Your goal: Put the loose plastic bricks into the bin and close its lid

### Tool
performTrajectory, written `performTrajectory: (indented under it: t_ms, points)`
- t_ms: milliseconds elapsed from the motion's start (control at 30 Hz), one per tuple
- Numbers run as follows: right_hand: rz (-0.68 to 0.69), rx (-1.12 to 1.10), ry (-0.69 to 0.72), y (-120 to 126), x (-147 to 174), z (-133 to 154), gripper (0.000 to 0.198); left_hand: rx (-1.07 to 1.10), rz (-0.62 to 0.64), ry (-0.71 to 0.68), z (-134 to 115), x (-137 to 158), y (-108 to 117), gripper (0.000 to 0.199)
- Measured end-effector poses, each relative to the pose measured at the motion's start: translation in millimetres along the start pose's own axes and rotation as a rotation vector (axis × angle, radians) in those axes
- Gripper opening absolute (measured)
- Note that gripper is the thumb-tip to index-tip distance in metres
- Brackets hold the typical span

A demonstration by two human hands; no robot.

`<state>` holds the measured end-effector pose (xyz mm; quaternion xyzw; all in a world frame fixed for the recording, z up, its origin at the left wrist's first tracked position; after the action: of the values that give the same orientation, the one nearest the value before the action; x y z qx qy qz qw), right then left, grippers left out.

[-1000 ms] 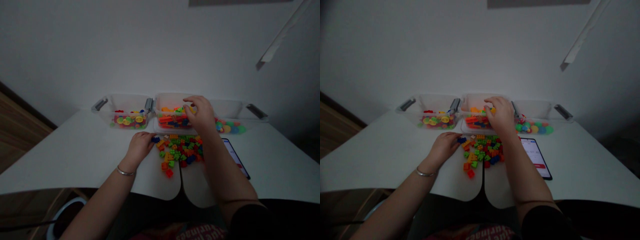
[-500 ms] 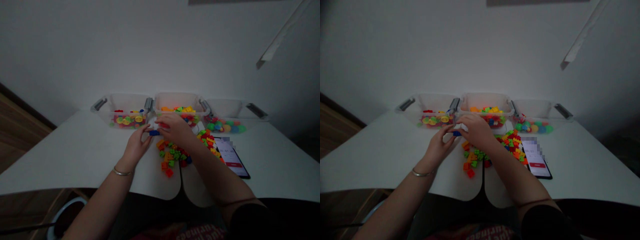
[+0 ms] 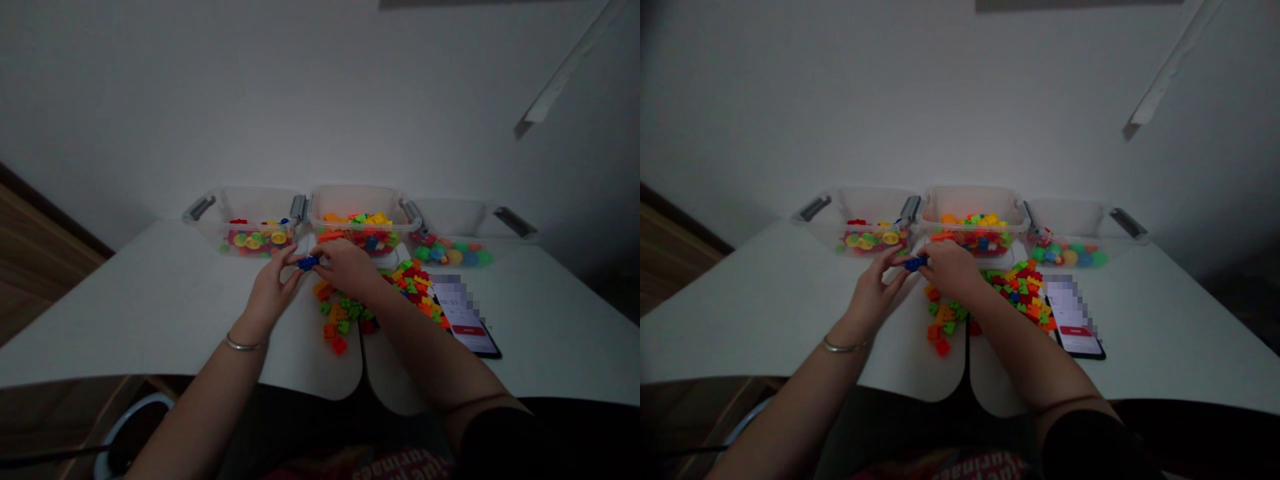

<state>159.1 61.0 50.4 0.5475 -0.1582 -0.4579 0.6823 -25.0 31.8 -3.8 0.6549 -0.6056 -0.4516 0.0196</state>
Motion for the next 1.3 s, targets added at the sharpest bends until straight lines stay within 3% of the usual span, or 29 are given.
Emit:
performTrajectory:
  t_ms: [400,500,667,900,1300]
  points:
    - [-0.071,-0.162,0.065,12.7,0.0,-2.3,0.021,-0.02,0.024,-0.039,-3.2,1.7,1.0,0.051]
    - [-0.159,-0.186,0.072,21.4,1.7,-4.0,0.027,-0.046,0.044,-0.053,-3.1,0.9,1.9,0.048]
    - [-0.359,-0.16,0.036,45.6,5.4,-13.0,0.021,-0.157,0.123,-0.165,-2.4,0.1,3.7,0.023]
    - [-0.635,-0.075,-0.088,65.7,8.6,-39.6,0.012,-0.165,0.218,-0.262,4.2,-0.8,0.5,0.022]
    - [-0.628,0.081,-0.257,61.9,7.3,-77.2,0.013,-0.192,0.446,-0.214,10.2,0.4,-5.7,0.023]
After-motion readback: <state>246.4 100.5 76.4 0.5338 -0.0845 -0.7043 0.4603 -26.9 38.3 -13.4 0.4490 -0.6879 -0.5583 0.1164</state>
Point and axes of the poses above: each hand's wrist, its own x-axis away from the middle knuckle, its own y-axis out of the back of the hand, z = x × y, the point moved 1 cm from there along -x, towards the middle knuckle, and after that the axes turned 5 degrees about z, right-handed, at the moved point
